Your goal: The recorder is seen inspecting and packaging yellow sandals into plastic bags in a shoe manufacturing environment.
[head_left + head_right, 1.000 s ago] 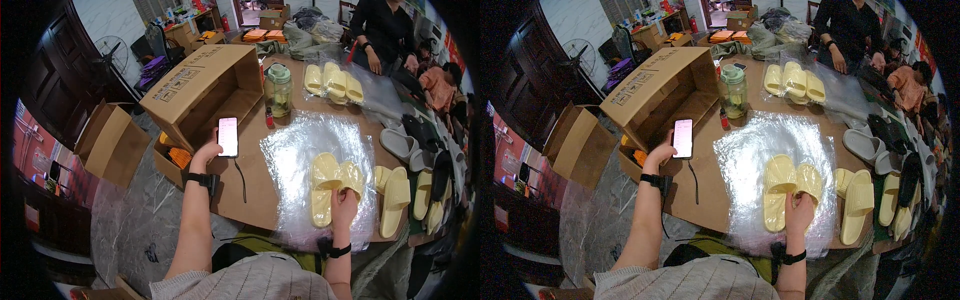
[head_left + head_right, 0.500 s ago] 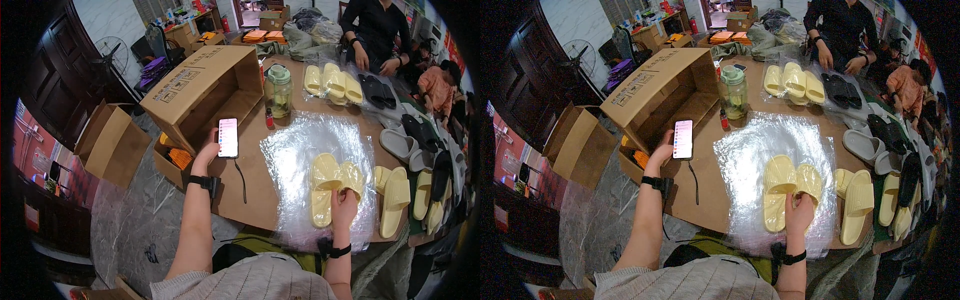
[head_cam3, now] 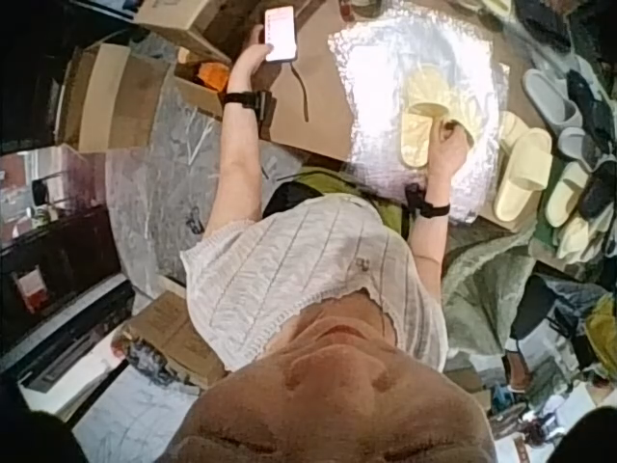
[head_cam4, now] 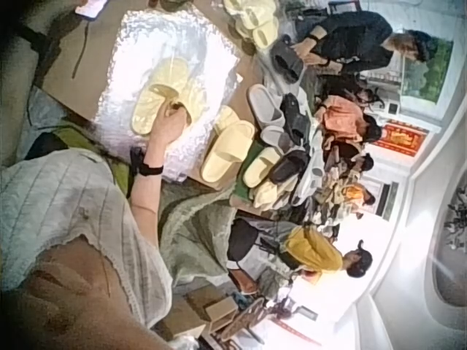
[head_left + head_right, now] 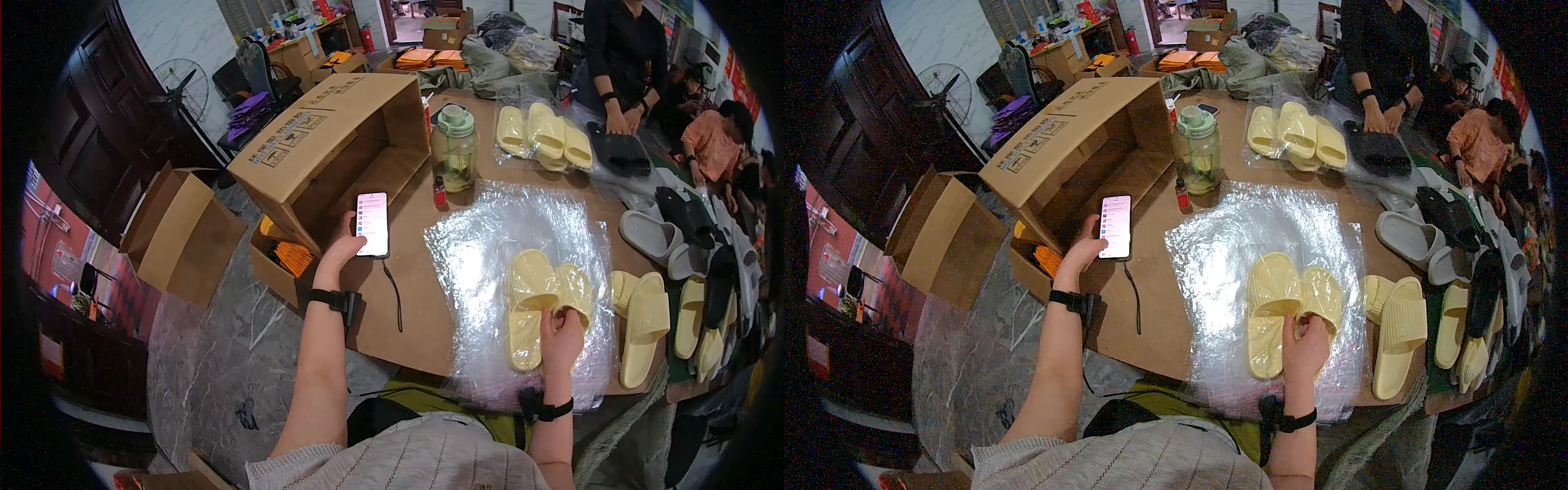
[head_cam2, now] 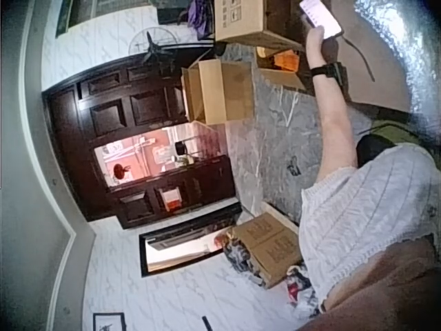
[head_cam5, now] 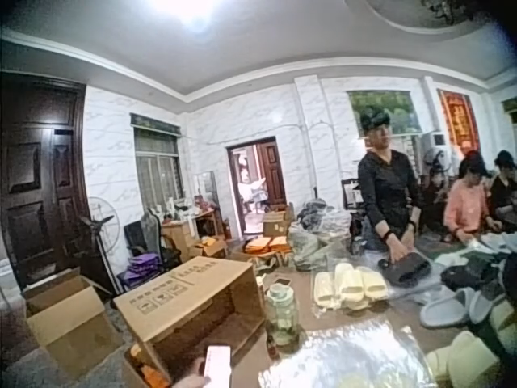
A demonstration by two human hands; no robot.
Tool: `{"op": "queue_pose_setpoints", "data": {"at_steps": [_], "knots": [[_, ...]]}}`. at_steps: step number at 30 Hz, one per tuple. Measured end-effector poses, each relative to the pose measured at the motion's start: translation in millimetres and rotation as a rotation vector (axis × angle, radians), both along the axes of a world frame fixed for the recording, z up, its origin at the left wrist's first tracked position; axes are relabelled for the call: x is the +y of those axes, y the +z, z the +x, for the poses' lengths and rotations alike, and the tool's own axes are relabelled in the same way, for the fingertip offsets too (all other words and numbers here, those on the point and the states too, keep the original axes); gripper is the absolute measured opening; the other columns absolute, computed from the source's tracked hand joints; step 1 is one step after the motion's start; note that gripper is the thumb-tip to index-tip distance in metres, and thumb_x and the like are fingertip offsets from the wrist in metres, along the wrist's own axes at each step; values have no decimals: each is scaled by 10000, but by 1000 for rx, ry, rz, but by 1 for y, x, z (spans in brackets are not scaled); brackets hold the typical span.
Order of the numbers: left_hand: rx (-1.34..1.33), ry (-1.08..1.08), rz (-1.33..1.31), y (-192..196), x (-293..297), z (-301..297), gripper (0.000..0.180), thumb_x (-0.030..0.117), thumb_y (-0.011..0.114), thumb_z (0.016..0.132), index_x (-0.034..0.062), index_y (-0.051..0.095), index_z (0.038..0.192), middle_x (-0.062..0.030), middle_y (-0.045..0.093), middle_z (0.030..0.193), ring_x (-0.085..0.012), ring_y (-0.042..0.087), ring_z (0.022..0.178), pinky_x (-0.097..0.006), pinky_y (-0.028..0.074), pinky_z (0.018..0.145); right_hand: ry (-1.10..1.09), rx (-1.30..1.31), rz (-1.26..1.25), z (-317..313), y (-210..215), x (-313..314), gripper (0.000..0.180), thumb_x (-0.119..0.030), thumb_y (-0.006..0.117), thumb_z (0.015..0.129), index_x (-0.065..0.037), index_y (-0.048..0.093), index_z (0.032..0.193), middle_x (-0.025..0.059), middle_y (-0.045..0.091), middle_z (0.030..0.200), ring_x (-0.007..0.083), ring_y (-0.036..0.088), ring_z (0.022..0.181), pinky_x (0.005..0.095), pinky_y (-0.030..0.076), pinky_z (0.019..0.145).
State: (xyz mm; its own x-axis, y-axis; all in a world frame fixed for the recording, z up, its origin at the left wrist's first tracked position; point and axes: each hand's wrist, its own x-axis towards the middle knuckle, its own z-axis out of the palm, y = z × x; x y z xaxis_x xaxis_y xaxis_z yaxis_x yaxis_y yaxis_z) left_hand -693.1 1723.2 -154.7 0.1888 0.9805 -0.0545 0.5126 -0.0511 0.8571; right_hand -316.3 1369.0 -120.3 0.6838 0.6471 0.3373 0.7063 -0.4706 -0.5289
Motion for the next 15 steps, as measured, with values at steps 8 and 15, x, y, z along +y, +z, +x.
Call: {"op": "queue_pose_setpoints", "data": {"at_steps": [8, 15], "knots": [[169, -27, -10, 8, -4, 9, 848, 23, 606, 715, 82, 293, 1502, -216, 589, 1217, -293, 587, 1108, -335, 451, 956, -19, 2, -6, 3, -5, -1, 361, -342, 717, 862, -37, 530, 812, 109, 526, 709, 316, 551, 683, 446, 440, 617], [168, 143, 52, -13, 13, 16, 562, 306, 584, 937, 91, 401, 1424, -174, 577, 1315, -319, 562, 1187, -373, 447, 991, -17, 16, 0, 1, -1, -1, 353, -338, 714, 863, -38, 536, 814, 111, 527, 706, 321, 550, 683, 448, 438, 616]]}}
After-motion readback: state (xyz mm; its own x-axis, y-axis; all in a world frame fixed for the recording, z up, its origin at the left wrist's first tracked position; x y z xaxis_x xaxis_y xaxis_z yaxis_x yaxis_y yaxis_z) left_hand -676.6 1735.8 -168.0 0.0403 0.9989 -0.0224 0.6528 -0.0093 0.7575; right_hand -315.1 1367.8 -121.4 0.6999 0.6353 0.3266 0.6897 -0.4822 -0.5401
